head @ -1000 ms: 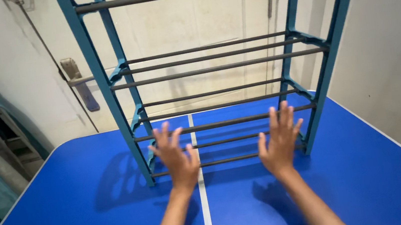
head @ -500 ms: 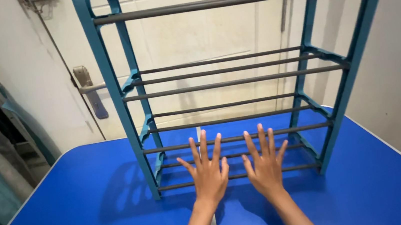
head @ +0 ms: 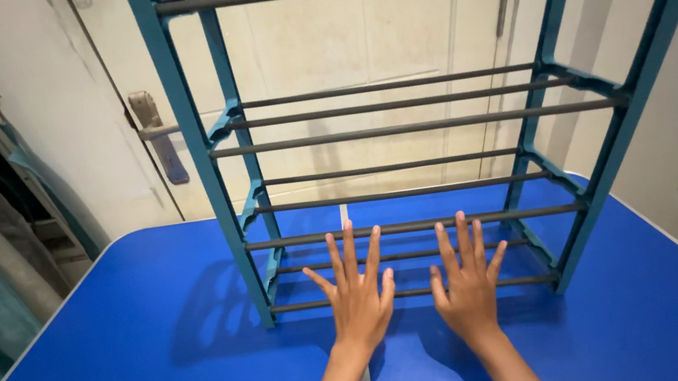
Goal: The person disassembles a teal metal rack by removing horizontal bars, then reassembles it by inserting the bars back into the frame. The person handles the rack and bars by hand on a blue table.
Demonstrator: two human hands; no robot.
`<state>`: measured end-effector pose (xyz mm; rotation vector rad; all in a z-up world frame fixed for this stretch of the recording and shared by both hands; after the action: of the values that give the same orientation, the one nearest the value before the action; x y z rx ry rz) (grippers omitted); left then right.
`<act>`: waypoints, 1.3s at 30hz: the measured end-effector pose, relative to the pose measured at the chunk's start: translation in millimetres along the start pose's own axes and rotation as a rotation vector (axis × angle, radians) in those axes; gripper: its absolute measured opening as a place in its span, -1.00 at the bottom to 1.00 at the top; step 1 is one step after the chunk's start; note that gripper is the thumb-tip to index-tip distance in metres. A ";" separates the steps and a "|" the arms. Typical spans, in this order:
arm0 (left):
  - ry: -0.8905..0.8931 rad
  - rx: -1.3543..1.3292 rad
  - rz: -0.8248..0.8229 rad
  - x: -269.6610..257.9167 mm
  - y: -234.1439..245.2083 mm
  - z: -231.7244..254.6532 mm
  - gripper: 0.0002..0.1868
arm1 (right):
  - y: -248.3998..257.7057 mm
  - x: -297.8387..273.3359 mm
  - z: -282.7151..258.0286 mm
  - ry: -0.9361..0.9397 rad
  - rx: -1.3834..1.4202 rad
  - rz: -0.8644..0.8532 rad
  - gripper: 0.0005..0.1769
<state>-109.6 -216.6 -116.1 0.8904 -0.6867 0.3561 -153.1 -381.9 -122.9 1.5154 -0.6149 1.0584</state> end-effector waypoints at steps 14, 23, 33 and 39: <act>0.024 -0.034 -0.067 -2.2 4.7 -0.5 -0.26 | 5.6 -0.2 -4.2 -0.025 0.042 -0.048 -0.06; 0.032 -0.046 -0.075 -2.5 4.1 -1.9 -0.27 | 5.5 -1.6 -3.2 -0.033 0.041 -0.049 -0.05; 0.044 -0.154 -0.020 -0.2 21.0 -1.9 -0.28 | 3.7 -7.2 -3.7 -0.042 0.046 -0.040 -0.03; 0.053 -0.331 0.345 4.8 81.9 -28.7 -0.42 | -1.1 -9.8 -23.5 0.061 0.049 -0.022 -0.10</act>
<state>-139.8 -145.0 -77.2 0.4452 -0.8243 0.5526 -163.3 -360.8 -132.8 1.5227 -0.5325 1.1061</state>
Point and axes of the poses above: each hand's wrist, its own x-axis towards the middle knuckle, its own y-axis out of the back of the hand, z = x × y, the point moved 10 cm from there along x, towards the middle knuckle, and after that the axes turned 15 degrees about y, right-handed, at the moved point
